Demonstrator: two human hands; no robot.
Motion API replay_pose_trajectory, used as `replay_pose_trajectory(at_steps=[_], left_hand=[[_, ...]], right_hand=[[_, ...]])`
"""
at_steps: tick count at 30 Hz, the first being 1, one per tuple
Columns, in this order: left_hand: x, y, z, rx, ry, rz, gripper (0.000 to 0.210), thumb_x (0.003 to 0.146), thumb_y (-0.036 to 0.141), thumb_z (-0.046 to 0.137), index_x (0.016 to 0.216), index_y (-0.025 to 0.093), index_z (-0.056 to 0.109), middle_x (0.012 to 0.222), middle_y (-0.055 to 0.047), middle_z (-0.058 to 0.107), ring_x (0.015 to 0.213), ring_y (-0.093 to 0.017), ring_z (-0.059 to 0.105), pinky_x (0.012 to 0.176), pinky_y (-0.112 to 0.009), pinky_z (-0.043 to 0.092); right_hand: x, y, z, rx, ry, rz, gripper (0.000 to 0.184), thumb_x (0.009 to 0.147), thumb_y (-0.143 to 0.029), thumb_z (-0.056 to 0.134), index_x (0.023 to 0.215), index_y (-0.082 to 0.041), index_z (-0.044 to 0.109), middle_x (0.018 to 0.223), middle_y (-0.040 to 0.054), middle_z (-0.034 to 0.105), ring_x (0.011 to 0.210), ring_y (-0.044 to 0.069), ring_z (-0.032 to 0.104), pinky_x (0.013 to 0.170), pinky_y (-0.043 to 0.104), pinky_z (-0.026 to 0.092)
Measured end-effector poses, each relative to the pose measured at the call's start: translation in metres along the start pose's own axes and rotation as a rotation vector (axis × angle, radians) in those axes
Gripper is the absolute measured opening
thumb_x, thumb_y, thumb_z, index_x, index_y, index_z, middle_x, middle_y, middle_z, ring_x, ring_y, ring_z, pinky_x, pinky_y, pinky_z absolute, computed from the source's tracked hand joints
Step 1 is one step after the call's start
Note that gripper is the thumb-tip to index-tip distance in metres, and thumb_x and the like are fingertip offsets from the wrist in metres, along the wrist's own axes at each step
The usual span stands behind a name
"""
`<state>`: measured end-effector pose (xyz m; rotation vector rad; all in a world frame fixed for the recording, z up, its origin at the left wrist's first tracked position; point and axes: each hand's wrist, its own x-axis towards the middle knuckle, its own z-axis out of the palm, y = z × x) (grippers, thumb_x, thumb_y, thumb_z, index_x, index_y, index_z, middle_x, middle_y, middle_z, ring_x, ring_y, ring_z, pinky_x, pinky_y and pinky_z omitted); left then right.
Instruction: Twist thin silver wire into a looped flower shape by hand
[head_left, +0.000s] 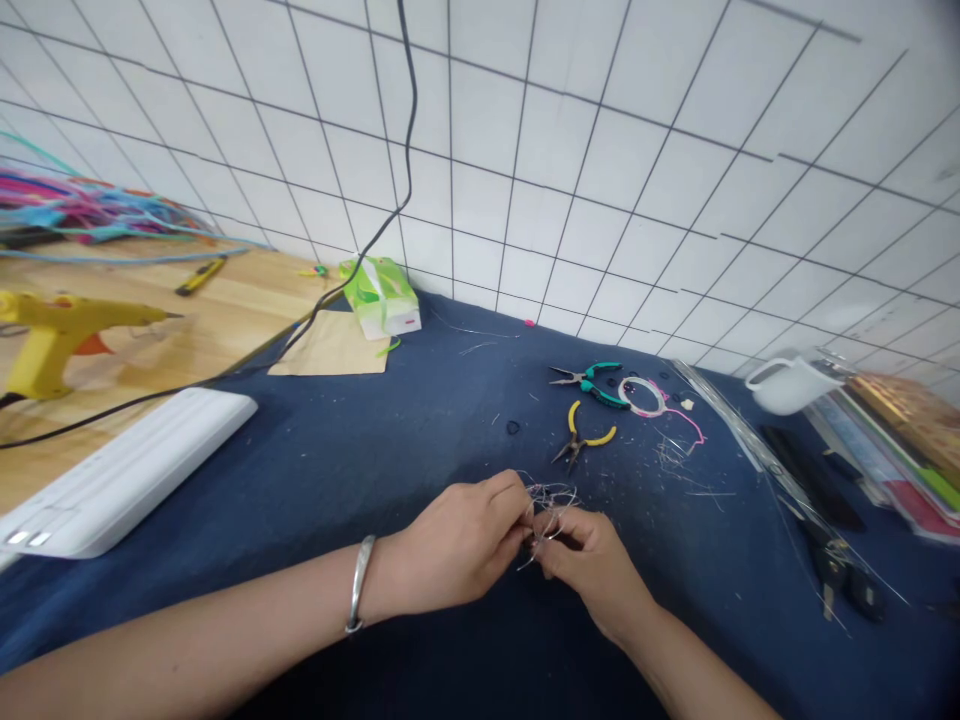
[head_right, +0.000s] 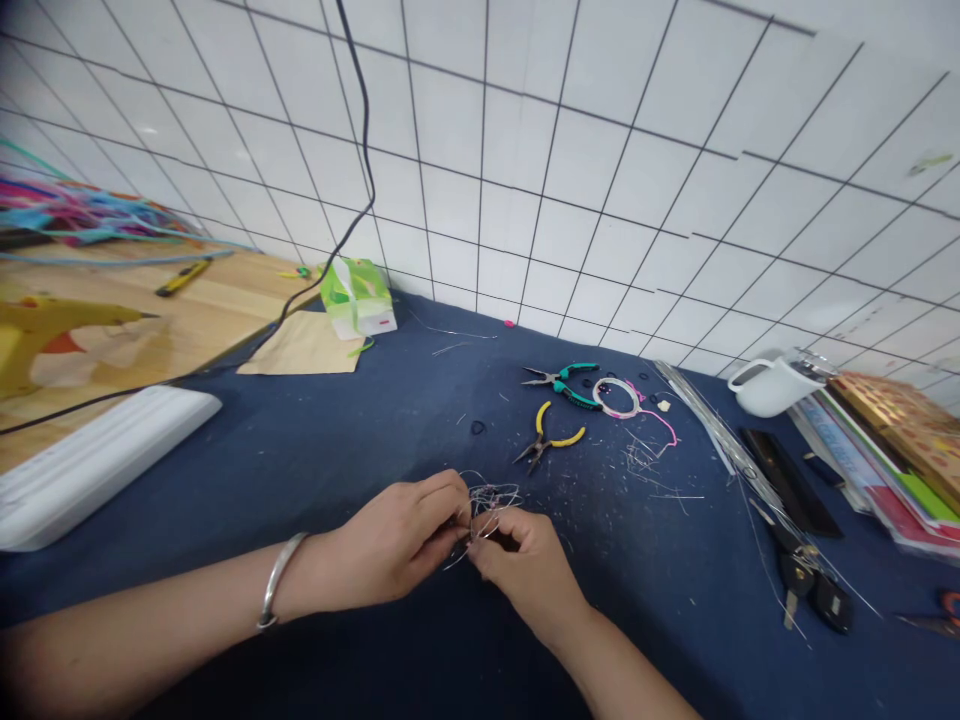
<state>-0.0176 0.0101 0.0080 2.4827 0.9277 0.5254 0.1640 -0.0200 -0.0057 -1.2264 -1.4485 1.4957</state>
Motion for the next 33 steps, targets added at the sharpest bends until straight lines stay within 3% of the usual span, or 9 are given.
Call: replay_pose_trajectory(at_steps=[4,13,19,26,33], left_hand=[[-0.001,-0.002,0.002,-0.03,0.071,-0.015,0.006,0.081,0.014,0.04,0.083,0.016,0.046,0.078,-0.002,0.051,0.061,-0.012,0.046,0.055,-0.024,0.038],[0.0,-0.003,0.011,-0.197,0.132,-0.115,0.005,0.078,0.012,0.044,0.079,0.016,0.048,0.071,0.0,0.052,0.06,-0.01,0.045,0.056,-0.023,0.037],[0.0,-0.003,0.014,-0.472,0.201,-0.214,0.003,0.075,0.013,0.049,0.073,0.015,0.051,0.07,0.001,0.054,0.059,-0.008,0.046,0.055,-0.021,0.038],[0.005,-0.003,0.014,-0.956,0.135,-0.288,0.003,0.077,0.013,0.051,0.079,0.014,0.05,0.064,0.004,0.049,0.054,-0.005,0.041,0.05,-0.017,0.034],[0.007,-0.002,0.007,-1.271,0.14,-0.376,0.011,0.077,0.019,0.057,0.081,0.015,0.048,0.063,0.006,0.043,0.048,-0.003,0.034,0.045,-0.017,0.029]], right_hand=[[0.0,-0.004,0.004,0.004,-0.003,-0.02,0.009,0.072,-0.021,0.064,0.08,-0.017,0.065,0.073,-0.0002,0.06,0.068,0.012,0.053,0.065,0.024,0.043],[-0.001,0.0,0.004,-0.159,0.115,-0.062,0.011,0.072,-0.027,0.065,0.069,-0.017,0.063,0.065,-0.0018,0.057,0.061,0.011,0.051,0.059,0.022,0.04],[-0.002,-0.004,0.0,-0.254,0.128,-0.126,0.014,0.073,-0.027,0.064,0.065,-0.017,0.058,0.063,-0.0027,0.054,0.059,0.01,0.047,0.057,0.021,0.038],[0.0,-0.011,-0.01,-0.435,0.047,-0.184,0.006,0.072,-0.019,0.063,0.068,-0.018,0.058,0.067,-0.002,0.056,0.063,0.011,0.049,0.06,0.023,0.038],[-0.001,-0.019,-0.022,-0.218,0.041,-0.172,0.01,0.072,-0.014,0.059,0.064,-0.017,0.054,0.075,0.0005,0.057,0.069,0.012,0.052,0.063,0.023,0.04]])
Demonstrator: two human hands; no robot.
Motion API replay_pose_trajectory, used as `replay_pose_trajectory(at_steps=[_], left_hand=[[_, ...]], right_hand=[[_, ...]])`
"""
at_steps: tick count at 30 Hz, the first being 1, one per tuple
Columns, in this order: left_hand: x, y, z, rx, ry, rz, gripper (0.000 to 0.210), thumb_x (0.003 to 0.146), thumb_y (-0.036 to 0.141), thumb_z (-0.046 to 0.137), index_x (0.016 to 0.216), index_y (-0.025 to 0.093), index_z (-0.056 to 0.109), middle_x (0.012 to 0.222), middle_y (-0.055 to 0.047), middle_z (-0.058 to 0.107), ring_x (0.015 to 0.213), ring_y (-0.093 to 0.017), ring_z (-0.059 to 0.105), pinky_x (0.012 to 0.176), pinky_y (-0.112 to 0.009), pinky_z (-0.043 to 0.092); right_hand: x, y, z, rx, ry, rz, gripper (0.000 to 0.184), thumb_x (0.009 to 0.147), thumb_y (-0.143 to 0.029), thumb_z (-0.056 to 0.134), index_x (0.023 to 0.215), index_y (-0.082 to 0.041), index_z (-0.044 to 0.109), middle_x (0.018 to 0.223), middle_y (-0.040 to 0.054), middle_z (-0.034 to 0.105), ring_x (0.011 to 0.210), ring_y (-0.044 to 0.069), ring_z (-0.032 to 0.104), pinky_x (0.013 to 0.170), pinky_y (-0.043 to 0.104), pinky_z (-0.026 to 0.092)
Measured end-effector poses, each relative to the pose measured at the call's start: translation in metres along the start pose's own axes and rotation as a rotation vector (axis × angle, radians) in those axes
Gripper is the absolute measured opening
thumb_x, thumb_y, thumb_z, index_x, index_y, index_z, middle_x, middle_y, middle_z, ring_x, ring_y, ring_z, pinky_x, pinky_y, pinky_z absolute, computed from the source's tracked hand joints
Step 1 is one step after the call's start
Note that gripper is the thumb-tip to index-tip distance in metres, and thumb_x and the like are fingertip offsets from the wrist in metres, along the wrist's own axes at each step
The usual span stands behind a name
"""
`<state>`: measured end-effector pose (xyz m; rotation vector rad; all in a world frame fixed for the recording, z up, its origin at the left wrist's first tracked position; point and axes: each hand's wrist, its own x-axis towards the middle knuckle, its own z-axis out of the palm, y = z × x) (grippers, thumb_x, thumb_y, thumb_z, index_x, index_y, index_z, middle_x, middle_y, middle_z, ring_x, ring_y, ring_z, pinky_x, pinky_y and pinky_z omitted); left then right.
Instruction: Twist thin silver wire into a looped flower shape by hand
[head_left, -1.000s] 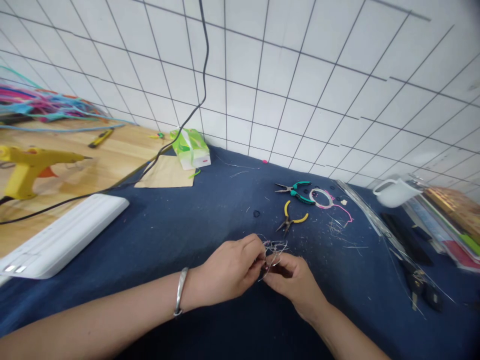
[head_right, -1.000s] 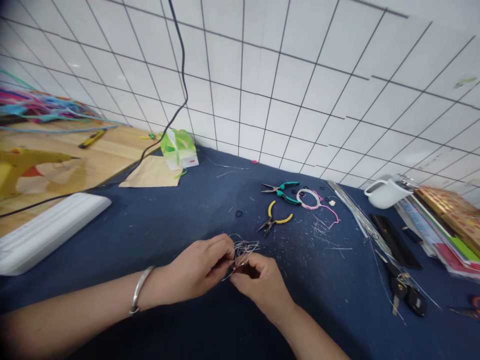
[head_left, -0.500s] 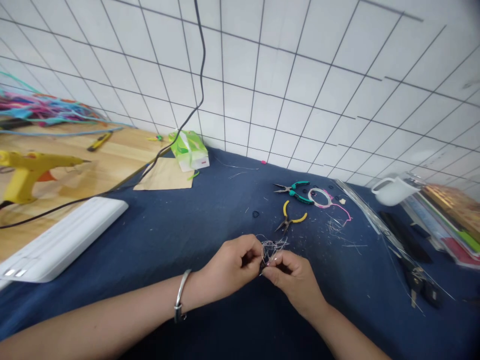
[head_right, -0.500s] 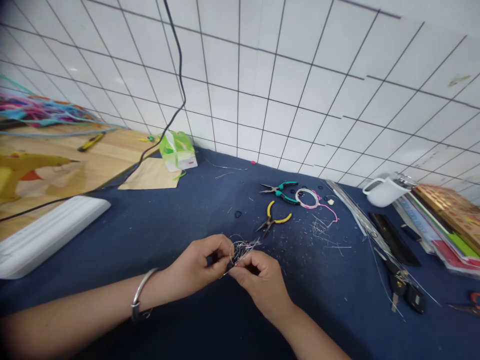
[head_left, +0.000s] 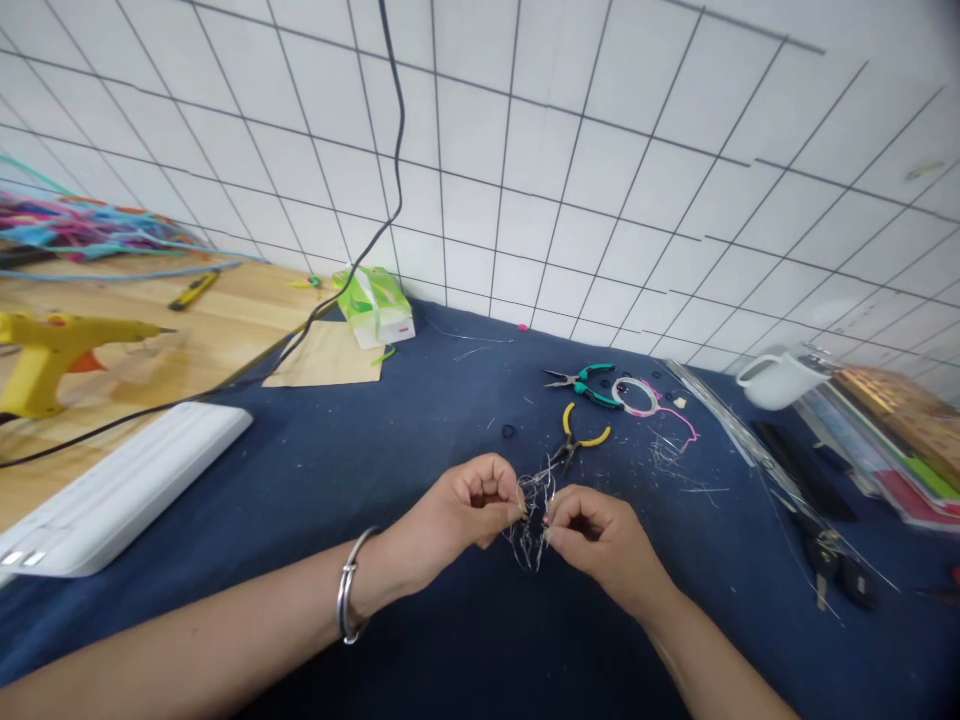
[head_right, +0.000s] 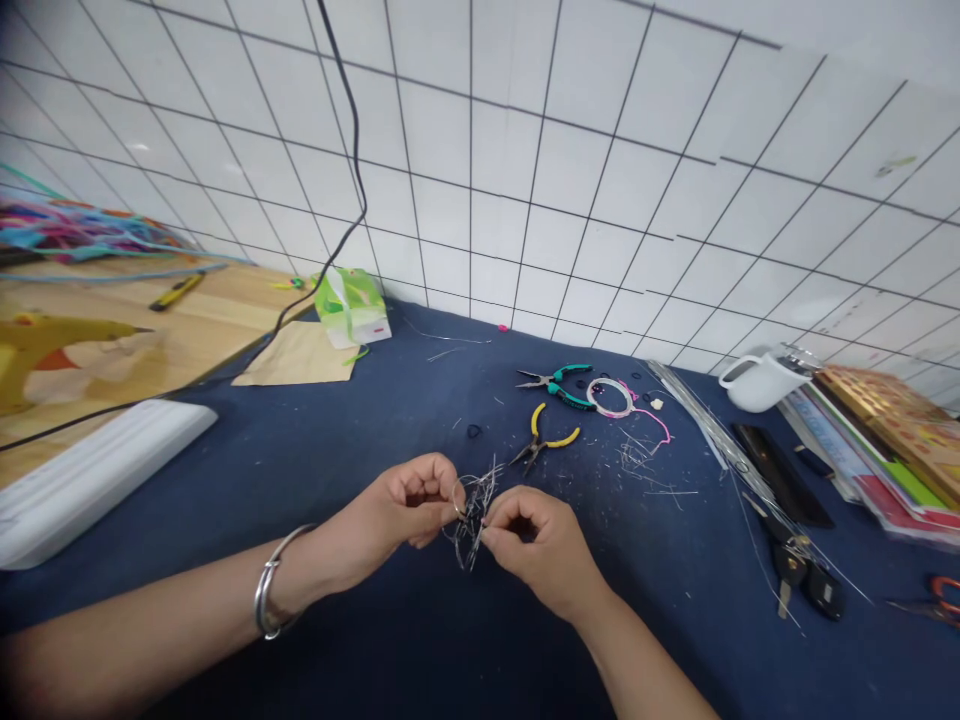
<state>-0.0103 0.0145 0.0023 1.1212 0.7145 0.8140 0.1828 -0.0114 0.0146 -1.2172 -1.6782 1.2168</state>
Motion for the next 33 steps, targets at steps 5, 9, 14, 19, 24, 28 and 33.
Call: replay_pose_trajectory(at_steps=[5,9,14,19,24,28,33], left_hand=[[0.001,0.002,-0.003,-0.065,0.034,0.015,0.013,0.076,0.019,0.059,0.078,0.015,0.047,0.069,0.004,0.048,0.049,-0.003,0.033,0.045,-0.017,0.028],[0.001,0.004,-0.003,-0.13,0.011,-0.001,0.015,0.073,0.013,0.059,0.075,0.016,0.044,0.07,0.004,0.049,0.049,-0.003,0.033,0.045,-0.017,0.028],[0.0,0.007,0.0,-0.202,-0.026,-0.023,0.019,0.072,0.008,0.057,0.071,0.016,0.04,0.067,0.004,0.05,0.047,-0.002,0.033,0.044,-0.017,0.027],[-0.006,0.007,0.002,-0.343,-0.071,-0.026,0.022,0.073,0.004,0.054,0.071,0.017,0.037,0.074,0.003,0.053,0.04,0.001,0.03,0.039,-0.015,0.024],[-0.01,0.009,0.003,-0.479,-0.296,-0.174,0.017,0.074,0.004,0.049,0.075,0.018,0.038,0.077,0.003,0.052,0.032,0.003,0.023,0.032,-0.014,0.017],[-0.009,0.011,0.001,-0.481,-0.395,-0.291,0.015,0.074,0.005,0.048,0.08,0.017,0.042,0.063,0.006,0.043,0.034,0.001,0.025,0.034,-0.014,0.02],[-0.005,0.01,-0.005,-0.4,-0.403,-0.3,0.013,0.076,0.006,0.052,0.079,0.016,0.044,0.055,0.007,0.037,0.035,-0.001,0.026,0.036,-0.015,0.023]], right_hand=[[-0.002,0.002,0.002,0.185,0.134,0.063,0.016,0.072,-0.015,0.059,0.061,-0.017,0.048,0.075,-0.0003,0.054,0.062,0.01,0.047,0.056,0.022,0.038],[-0.004,0.0,0.005,0.186,0.144,0.129,0.01,0.072,-0.017,0.059,0.068,-0.017,0.05,0.065,-0.0033,0.05,0.054,0.008,0.043,0.051,0.021,0.036],[-0.006,-0.009,0.007,0.001,0.12,0.146,0.007,0.074,-0.02,0.056,0.078,-0.016,0.06,0.063,-0.0023,0.051,0.055,0.008,0.044,0.051,0.02,0.037],[-0.003,-0.011,0.008,-0.154,0.149,0.083,0.011,0.075,-0.02,0.054,0.076,-0.016,0.064,0.07,0.0008,0.055,0.057,0.01,0.047,0.052,0.021,0.038],[-0.003,-0.006,0.009,-0.183,0.179,0.097,0.01,0.075,-0.018,0.053,0.075,-0.016,0.063,0.066,-0.0004,0.055,0.057,0.01,0.047,0.052,0.02,0.039],[-0.004,-0.001,0.008,-0.223,0.26,0.046,0.015,0.076,-0.014,0.049,0.078,-0.017,0.063,0.07,0.0006,0.057,0.059,0.011,0.05,0.054,0.022,0.04],[-0.005,0.001,0.008,-0.304,0.281,-0.065,0.019,0.075,-0.009,0.047,0.078,-0.017,0.064,0.073,0.0014,0.057,0.066,0.013,0.054,0.061,0.024,0.042]])
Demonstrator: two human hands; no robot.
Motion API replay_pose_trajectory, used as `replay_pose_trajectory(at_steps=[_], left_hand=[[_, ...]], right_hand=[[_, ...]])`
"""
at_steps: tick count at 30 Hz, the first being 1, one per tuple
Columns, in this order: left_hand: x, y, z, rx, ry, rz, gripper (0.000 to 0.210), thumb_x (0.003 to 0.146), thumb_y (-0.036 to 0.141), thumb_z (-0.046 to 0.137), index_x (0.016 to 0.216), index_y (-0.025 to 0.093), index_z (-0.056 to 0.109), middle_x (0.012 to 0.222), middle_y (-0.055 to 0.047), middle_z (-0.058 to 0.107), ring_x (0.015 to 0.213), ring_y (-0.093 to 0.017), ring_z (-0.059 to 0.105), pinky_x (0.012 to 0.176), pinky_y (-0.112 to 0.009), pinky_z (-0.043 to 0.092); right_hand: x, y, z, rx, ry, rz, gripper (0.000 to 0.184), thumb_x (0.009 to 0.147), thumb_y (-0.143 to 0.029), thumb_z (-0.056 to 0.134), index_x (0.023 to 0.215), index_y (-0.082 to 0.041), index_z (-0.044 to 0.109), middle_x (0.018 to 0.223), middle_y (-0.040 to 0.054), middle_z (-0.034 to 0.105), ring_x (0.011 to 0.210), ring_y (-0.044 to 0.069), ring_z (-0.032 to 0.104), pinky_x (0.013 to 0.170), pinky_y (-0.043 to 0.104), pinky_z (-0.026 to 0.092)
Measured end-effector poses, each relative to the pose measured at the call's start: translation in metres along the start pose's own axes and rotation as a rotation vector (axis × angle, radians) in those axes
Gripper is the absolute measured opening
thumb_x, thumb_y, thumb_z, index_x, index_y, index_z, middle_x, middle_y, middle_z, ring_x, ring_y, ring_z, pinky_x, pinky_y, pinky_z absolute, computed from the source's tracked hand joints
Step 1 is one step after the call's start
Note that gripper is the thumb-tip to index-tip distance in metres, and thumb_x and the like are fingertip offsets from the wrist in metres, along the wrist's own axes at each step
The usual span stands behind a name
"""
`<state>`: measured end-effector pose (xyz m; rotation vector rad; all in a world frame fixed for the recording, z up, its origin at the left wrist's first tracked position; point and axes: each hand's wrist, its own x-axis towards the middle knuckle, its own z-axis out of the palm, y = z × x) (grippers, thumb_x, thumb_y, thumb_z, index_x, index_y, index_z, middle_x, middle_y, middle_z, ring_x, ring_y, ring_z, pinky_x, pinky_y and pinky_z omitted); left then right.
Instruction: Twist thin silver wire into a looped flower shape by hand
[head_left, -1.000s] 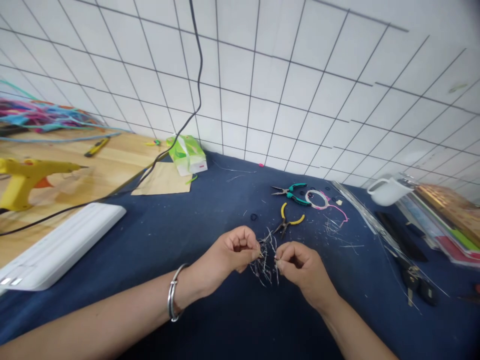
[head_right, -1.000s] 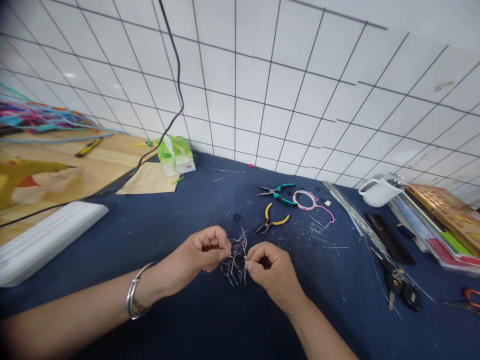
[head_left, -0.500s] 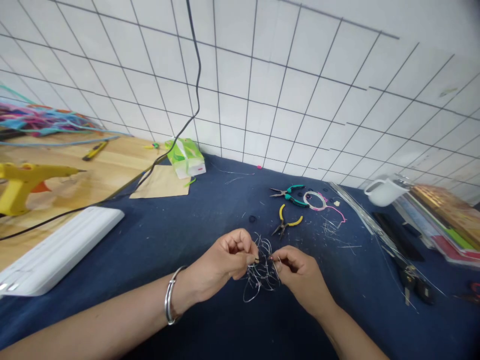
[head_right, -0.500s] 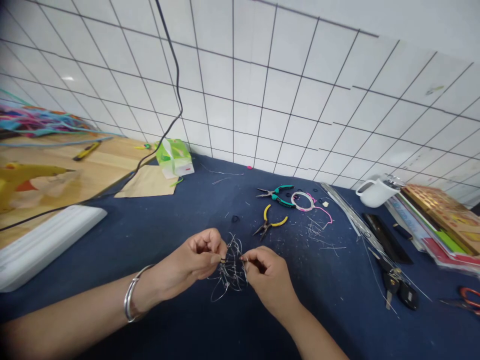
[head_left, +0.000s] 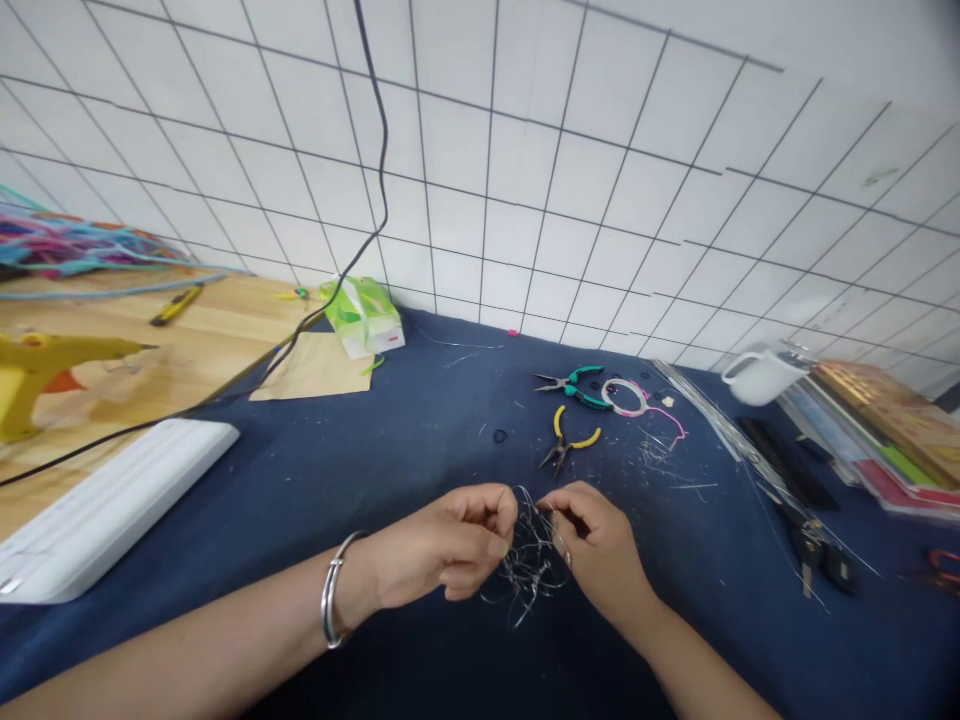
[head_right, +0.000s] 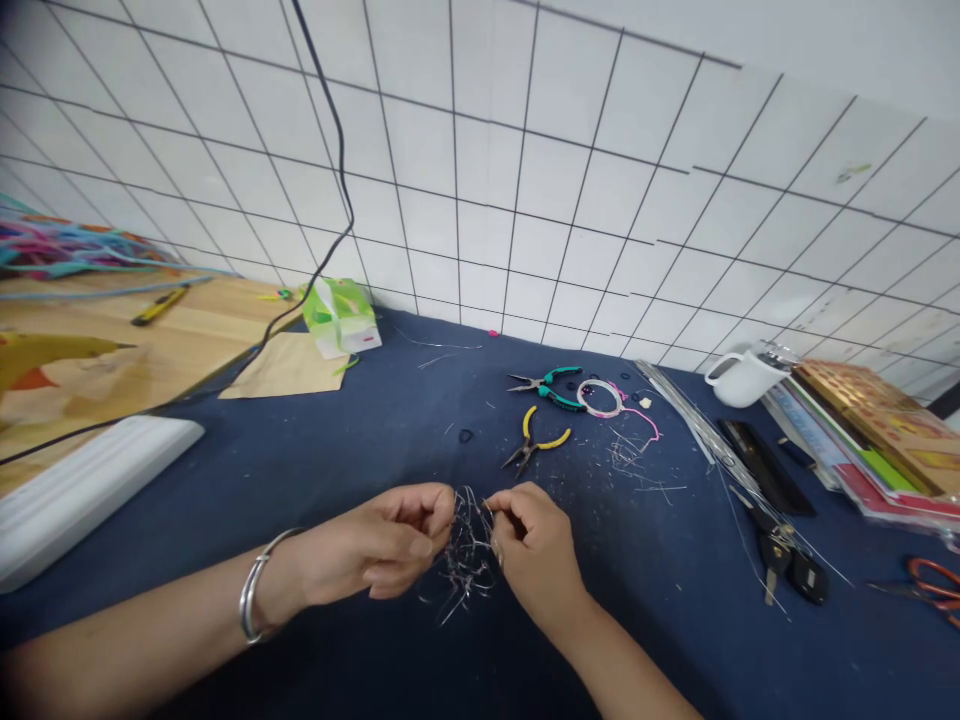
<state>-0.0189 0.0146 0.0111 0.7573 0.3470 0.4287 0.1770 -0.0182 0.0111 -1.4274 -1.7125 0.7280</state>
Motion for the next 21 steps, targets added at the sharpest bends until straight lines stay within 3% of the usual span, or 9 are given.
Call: replay_pose_trajectory(at_steps=[5,7,10,13,21], left_hand=[[0.003,-0.004,0.0,-0.044,0.093,0.108,0.004,0.082,0.013,0.05,0.08,0.015,0.048,0.063,0.004,0.047,0.035,0.001,0.027,0.038,-0.016,0.027],[0.005,-0.007,0.003,-0.048,0.124,0.14,0.004,0.084,0.016,0.05,0.081,0.014,0.049,0.071,0.002,0.052,0.036,0.001,0.029,0.04,-0.017,0.029],[0.006,-0.013,0.006,-0.014,0.174,0.181,0.008,0.084,0.019,0.052,0.08,0.012,0.053,0.063,0.003,0.051,0.038,0.0,0.032,0.043,-0.017,0.031],[0.008,-0.016,0.006,0.042,0.254,0.225,0.008,0.081,0.02,0.057,0.086,0.013,0.055,0.062,0.003,0.053,0.04,-0.001,0.039,0.044,-0.016,0.032],[0.008,-0.021,0.004,0.564,0.405,0.372,0.014,0.083,0.022,0.052,0.092,0.013,0.059,0.069,0.0,0.059,0.048,-0.006,0.052,0.05,-0.018,0.042]], right_hand=[[-0.001,-0.003,0.003,0.026,-0.063,0.007,0.017,0.074,-0.007,0.044,0.076,-0.017,0.057,0.067,-0.0017,0.051,0.053,0.009,0.048,0.051,0.02,0.039],[-0.003,-0.004,0.007,-0.006,-0.065,-0.081,0.018,0.072,-0.004,0.044,0.072,-0.017,0.055,0.067,-0.0012,0.051,0.058,0.01,0.049,0.055,0.021,0.04],[-0.007,-0.004,0.013,-0.067,-0.064,-0.224,0.019,0.069,-0.001,0.042,0.071,-0.017,0.053,0.07,0.0001,0.051,0.066,0.011,0.05,0.061,0.022,0.04],[-0.009,-0.002,0.014,-0.131,-0.073,-0.272,0.018,0.071,-0.002,0.041,0.068,-0.017,0.051,0.072,0.001,0.049,0.066,0.011,0.048,0.06,0.022,0.039],[-0.01,0.001,0.017,-0.113,-0.026,-0.268,0.016,0.075,-0.004,0.042,0.072,-0.016,0.052,0.07,0.0016,0.05,0.063,0.011,0.049,0.059,0.022,0.041]])
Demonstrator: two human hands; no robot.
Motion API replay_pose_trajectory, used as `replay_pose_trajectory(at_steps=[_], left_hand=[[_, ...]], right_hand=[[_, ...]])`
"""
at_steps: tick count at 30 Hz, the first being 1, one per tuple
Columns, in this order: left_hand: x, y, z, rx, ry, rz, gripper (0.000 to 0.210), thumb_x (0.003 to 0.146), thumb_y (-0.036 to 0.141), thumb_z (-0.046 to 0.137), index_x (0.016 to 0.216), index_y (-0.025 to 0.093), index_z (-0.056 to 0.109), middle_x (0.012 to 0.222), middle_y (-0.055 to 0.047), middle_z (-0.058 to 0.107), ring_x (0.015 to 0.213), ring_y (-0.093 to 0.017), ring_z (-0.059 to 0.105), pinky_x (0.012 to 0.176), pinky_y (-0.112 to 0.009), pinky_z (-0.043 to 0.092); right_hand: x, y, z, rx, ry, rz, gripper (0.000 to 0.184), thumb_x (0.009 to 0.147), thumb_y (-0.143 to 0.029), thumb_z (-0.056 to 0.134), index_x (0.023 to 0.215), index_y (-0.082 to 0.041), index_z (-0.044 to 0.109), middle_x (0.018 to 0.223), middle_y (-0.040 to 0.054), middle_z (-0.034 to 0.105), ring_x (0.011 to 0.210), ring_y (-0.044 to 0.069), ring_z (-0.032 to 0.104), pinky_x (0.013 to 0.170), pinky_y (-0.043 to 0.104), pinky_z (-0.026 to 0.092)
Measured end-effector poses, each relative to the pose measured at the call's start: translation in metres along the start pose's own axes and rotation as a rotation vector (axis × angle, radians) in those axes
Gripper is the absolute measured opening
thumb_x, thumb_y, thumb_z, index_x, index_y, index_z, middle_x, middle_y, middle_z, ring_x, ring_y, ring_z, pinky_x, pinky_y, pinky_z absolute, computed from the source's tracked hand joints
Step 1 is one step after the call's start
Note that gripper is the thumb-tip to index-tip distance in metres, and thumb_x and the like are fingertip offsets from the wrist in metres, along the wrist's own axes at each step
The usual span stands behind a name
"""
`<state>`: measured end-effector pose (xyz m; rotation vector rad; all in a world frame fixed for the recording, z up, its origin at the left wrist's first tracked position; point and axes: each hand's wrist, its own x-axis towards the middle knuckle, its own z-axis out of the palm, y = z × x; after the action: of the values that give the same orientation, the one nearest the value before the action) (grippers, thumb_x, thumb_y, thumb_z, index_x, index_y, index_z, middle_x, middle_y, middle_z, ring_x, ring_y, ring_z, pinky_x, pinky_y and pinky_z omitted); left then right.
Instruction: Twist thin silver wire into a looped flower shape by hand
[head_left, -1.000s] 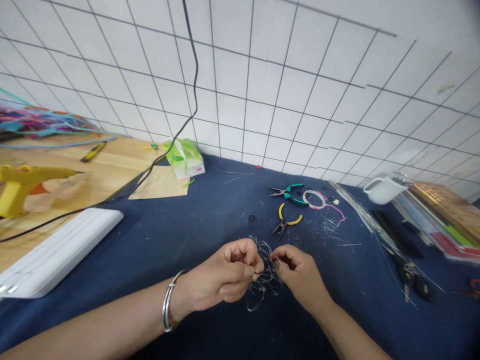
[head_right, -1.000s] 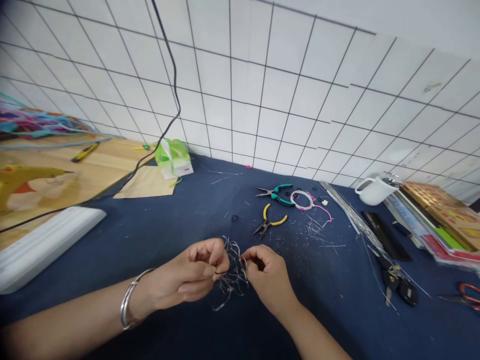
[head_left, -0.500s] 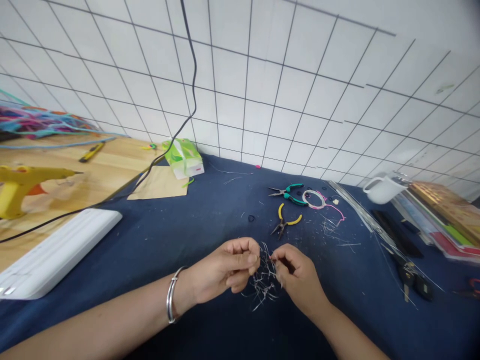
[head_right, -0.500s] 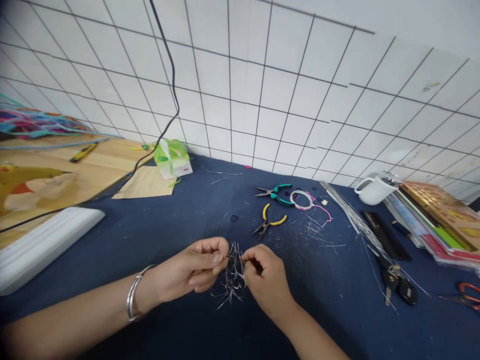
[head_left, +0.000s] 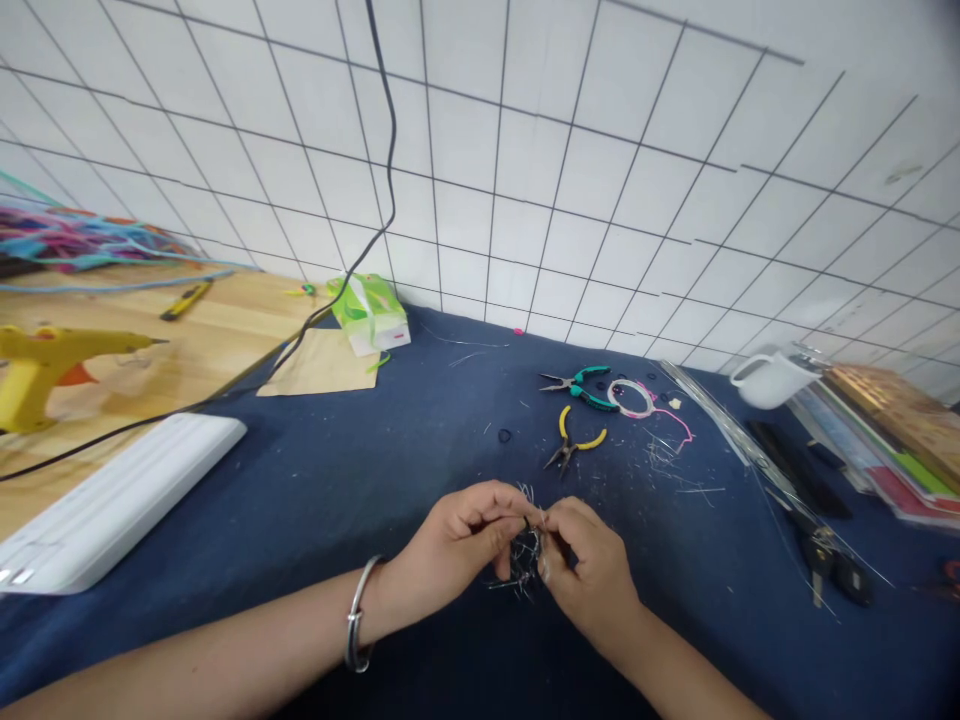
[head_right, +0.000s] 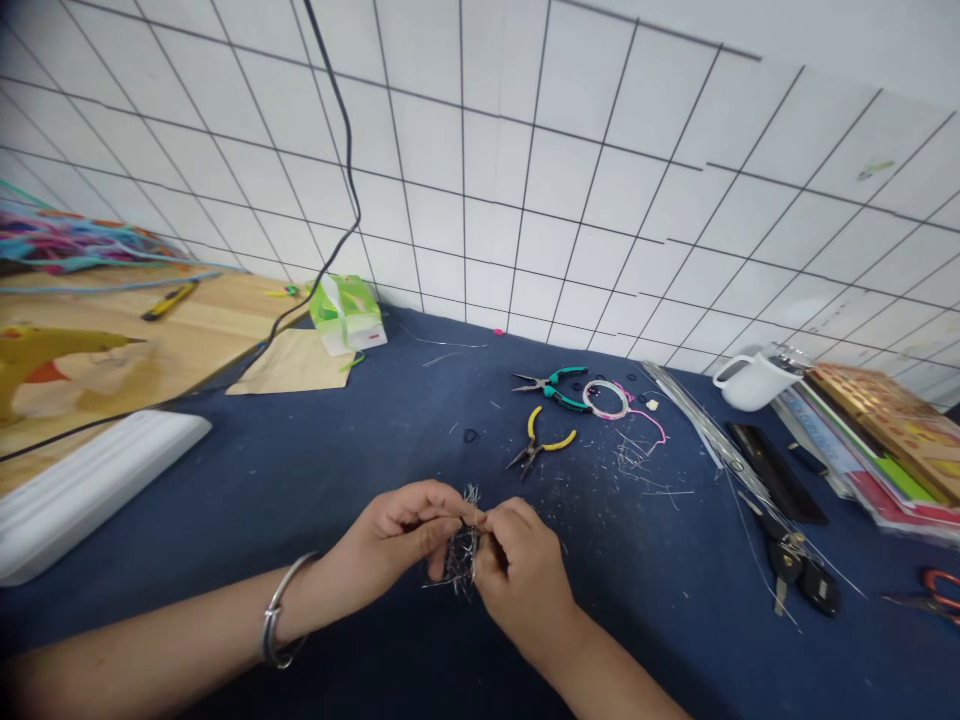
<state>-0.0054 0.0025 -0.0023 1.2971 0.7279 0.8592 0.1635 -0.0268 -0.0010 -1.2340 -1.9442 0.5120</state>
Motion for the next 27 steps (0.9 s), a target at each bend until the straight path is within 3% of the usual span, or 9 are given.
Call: replay_pose_trajectory(at_steps=[3,6,10,12,16,18,23,27], left_hand=[[-0.004,-0.001,0.002,0.136,0.056,0.061,0.019,0.083,0.021,0.05,0.099,0.014,0.058,0.079,-0.004,0.064,0.047,-0.006,0.052,0.047,-0.018,0.043],[-0.006,-0.003,0.001,0.286,0.08,0.155,0.023,0.084,0.018,0.049,0.104,0.017,0.058,0.074,-0.003,0.066,0.045,-0.006,0.052,0.047,-0.019,0.045],[-0.006,-0.006,-0.003,0.404,0.102,0.3,0.027,0.082,0.015,0.052,0.107,0.022,0.059,0.084,-0.004,0.07,0.069,-0.013,0.064,0.064,-0.024,0.051],[-0.003,-0.006,-0.005,0.355,0.089,0.268,0.029,0.08,0.016,0.055,0.109,0.021,0.058,0.088,-0.005,0.07,0.077,-0.015,0.065,0.068,-0.025,0.052],[0.002,-0.006,-0.008,0.179,-0.01,0.054,0.037,0.079,0.023,0.057,0.116,0.019,0.054,0.088,-0.006,0.07,0.059,-0.012,0.062,0.04,-0.015,0.044],[0.003,-0.004,-0.01,0.179,-0.03,0.007,0.039,0.079,0.027,0.057,0.117,0.02,0.053,0.09,-0.006,0.07,0.053,-0.01,0.058,0.035,-0.014,0.04],[0.004,0.002,-0.018,0.353,-0.051,0.035,0.043,0.078,0.028,0.058,0.12,0.023,0.053,0.089,-0.004,0.07,0.045,-0.007,0.053,0.038,-0.015,0.043],[0.004,0.005,-0.022,0.359,-0.063,0.106,0.044,0.077,0.023,0.058,0.121,0.023,0.052,0.088,-0.004,0.071,0.049,-0.01,0.056,0.039,-0.016,0.042]], right_hand=[[-0.004,-0.002,0.004,-0.058,-0.019,-0.081,0.017,0.076,-0.005,0.042,0.075,-0.016,0.054,0.072,0.0033,0.053,0.065,0.012,0.05,0.06,0.024,0.042],[-0.007,-0.005,0.005,-0.189,-0.046,-0.16,0.018,0.078,-0.006,0.041,0.078,-0.015,0.057,0.072,0.005,0.054,0.066,0.015,0.051,0.061,0.027,0.044],[-0.011,-0.008,0.004,-0.336,-0.07,-0.291,0.021,0.08,-0.006,0.04,0.086,-0.013,0.059,0.073,0.0069,0.055,0.068,0.017,0.051,0.062,0.03,0.046],[-0.013,-0.009,0.005,-0.368,-0.066,-0.348,0.021,0.081,-0.006,0.04,0.089,-0.012,0.059,0.073,0.0073,0.055,0.067,0.017,0.05,0.06,0.031,0.046],[-0.012,-0.008,0.006,-0.308,-0.09,-0.287,0.02,0.083,-0.007,0.04,0.087,-0.012,0.059,0.071,0.0067,0.054,0.065,0.016,0.05,0.059,0.03,0.046],[-0.01,-0.008,0.005,-0.258,-0.105,-0.227,0.02,0.084,-0.008,0.039,0.084,-0.014,0.059,0.072,0.0063,0.054,0.066,0.015,0.051,0.06,0.029,0.046],[-0.007,-0.009,-0.003,-0.227,-0.094,-0.197,0.019,0.085,-0.009,0.041,0.084,-0.016,0.058,0.076,0.0058,0.057,0.069,0.015,0.054,0.064,0.029,0.047],[-0.01,-0.008,-0.008,-0.336,-0.039,-0.309,0.023,0.082,-0.007,0.046,0.1,-0.016,0.057,0.083,0.0077,0.061,0.075,0.017,0.058,0.068,0.031,0.05]])
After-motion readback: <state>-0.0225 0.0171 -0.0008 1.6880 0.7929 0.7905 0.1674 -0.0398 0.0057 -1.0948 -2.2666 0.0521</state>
